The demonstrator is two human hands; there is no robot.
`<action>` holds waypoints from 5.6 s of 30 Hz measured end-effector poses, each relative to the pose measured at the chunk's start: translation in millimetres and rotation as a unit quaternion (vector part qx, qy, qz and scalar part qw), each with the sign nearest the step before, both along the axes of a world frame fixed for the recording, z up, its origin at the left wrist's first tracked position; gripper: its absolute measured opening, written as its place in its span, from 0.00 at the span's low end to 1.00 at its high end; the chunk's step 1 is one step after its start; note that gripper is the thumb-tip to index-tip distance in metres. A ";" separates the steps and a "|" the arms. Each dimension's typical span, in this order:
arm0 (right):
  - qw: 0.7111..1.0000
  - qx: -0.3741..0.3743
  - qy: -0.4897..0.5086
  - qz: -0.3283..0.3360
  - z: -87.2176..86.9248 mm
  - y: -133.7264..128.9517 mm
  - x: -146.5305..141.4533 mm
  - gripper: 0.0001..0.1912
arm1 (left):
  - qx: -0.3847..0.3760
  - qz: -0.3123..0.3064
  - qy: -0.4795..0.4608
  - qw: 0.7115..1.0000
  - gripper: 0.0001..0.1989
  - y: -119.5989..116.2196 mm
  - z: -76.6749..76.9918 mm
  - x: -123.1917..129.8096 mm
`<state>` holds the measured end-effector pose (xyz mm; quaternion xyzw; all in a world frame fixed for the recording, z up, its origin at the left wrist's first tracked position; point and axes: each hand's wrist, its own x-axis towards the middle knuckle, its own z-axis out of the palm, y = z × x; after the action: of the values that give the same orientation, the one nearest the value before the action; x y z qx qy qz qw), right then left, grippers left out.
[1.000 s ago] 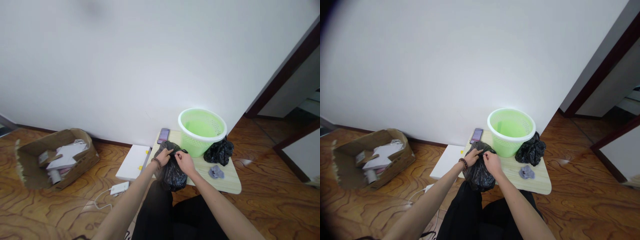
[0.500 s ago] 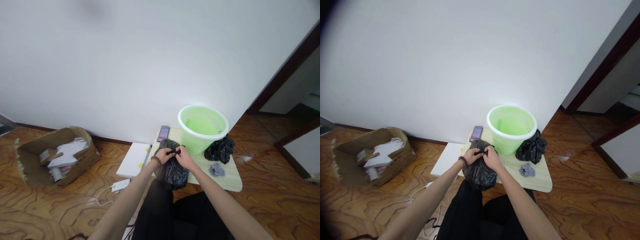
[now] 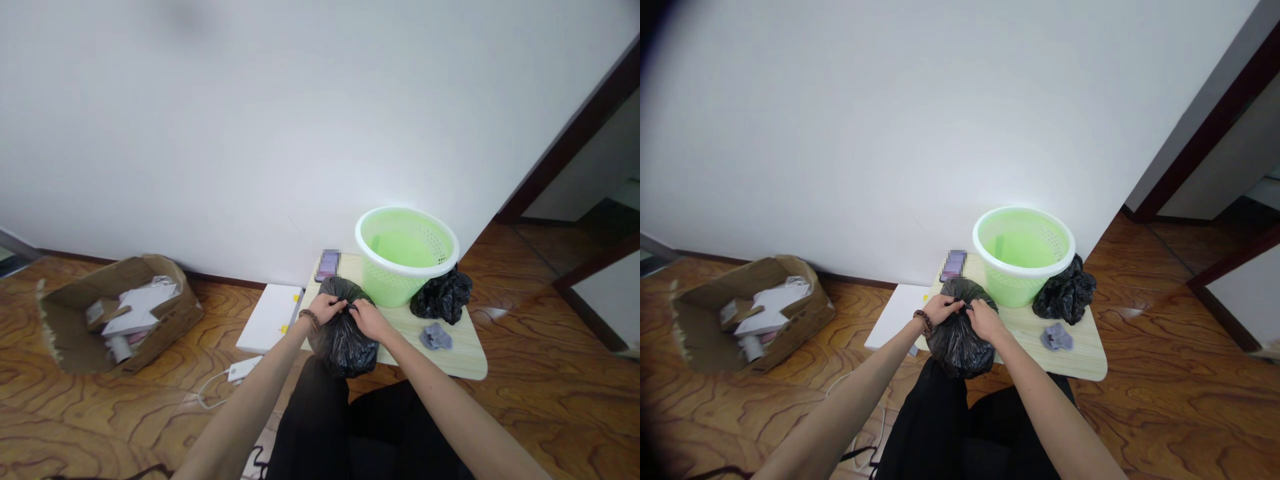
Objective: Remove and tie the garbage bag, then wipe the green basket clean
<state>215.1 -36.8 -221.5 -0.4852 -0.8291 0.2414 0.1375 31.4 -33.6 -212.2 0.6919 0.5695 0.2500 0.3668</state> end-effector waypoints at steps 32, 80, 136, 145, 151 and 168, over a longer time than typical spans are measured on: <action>0.976 -0.080 0.134 0.155 35.7 -22.4 4.3 0.18 | -0.237 0.089 -0.364 0.896 0.21 -4.9 -13.1 0.9; 0.997 -0.022 0.066 -0.033 -14.1 -4.7 -2.9 0.21 | 0.181 0.095 0.055 0.977 0.07 -16.3 -28.5 16.9; 0.956 -0.189 0.196 0.111 -33.3 27.7 1.7 0.07 | 0.147 0.185 -0.069 0.969 0.08 -23.7 -83.1 11.0; 0.967 -0.146 0.157 0.140 -32.7 32.9 0.9 0.04 | 0.141 0.183 -0.062 0.971 0.09 -25.4 -80.9 10.4; 0.975 -0.105 0.135 0.144 -30.0 33.6 -1.1 0.04 | 0.142 0.176 -0.062 0.972 0.09 -24.9 -81.5 10.3; 0.949 -0.268 0.152 0.068 -34.1 27.2 3.0 0.10 | 0.134 0.176 -0.054 0.974 0.10 -24.8 -85.6 9.9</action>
<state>218.1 -9.6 -255.6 -0.4043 -0.7342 0.5341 0.1105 41.2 -58.3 -297.9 0.6089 0.6229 0.4218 0.2516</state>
